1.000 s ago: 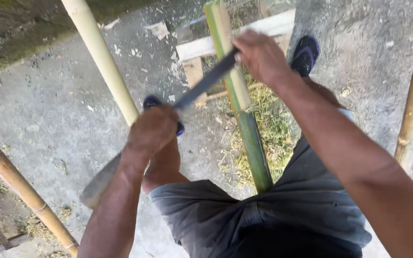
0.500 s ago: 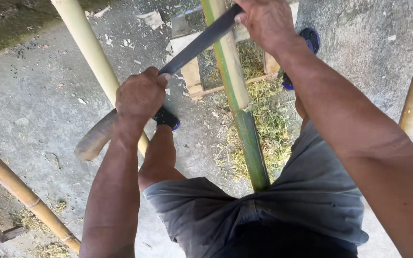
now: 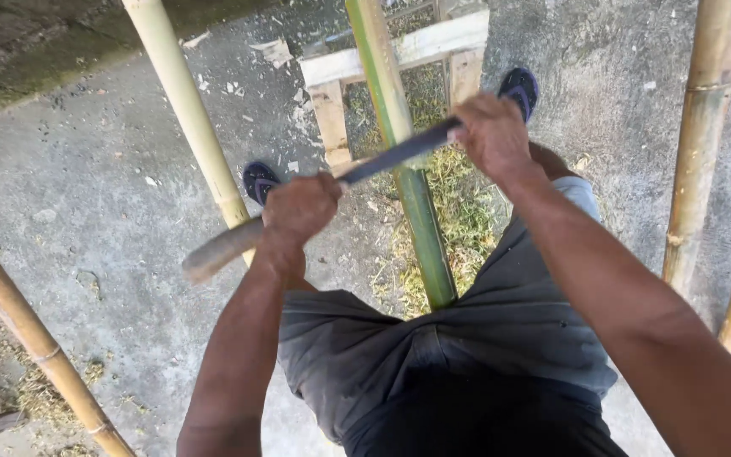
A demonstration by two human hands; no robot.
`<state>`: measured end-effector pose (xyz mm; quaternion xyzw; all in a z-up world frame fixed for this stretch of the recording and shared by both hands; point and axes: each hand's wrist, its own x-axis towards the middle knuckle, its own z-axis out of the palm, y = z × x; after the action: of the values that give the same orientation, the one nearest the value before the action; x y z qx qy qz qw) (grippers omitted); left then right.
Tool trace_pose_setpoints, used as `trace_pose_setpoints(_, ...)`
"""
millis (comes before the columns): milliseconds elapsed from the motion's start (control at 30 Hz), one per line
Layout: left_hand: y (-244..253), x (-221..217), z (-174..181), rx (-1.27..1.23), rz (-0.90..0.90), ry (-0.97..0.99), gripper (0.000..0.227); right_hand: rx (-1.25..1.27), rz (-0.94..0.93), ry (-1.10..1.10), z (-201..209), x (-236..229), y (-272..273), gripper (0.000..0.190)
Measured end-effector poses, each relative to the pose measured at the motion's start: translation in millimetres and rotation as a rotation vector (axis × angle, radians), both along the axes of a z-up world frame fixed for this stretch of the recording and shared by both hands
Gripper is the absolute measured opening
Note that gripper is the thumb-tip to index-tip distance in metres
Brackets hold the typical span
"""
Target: Shaving outer layer of a bamboo stalk using a large blade.
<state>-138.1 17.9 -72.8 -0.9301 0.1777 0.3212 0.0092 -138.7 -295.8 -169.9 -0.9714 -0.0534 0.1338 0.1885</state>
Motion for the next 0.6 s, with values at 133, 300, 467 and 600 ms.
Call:
trace_pose_setpoints(133,-6.6,18.5,-20.1,0.018,0.174,0.095,0.053,0.031,-0.091,-0.275,24.1,13.9,0.6,0.060)
trace_pose_setpoints(300,-16.9,-1.2,-52.9,-0.026,0.112,0.003,0.057,0.086,-0.284,-0.344,30.9,-53.1,-64.7,0.058)
trace_pose_setpoints(467,-16.6,1.0,-97.9,-0.147,0.073,-0.153,0.054,-0.185,-0.395,0.042,0.4,-117.9,-106.7,0.055)
trace_pose_setpoints(600,-33.0,-1.7,-86.1,-0.249,0.124,-0.204,0.055,-0.084,-0.588,0.208,2.7,-108.4,-111.4,0.059)
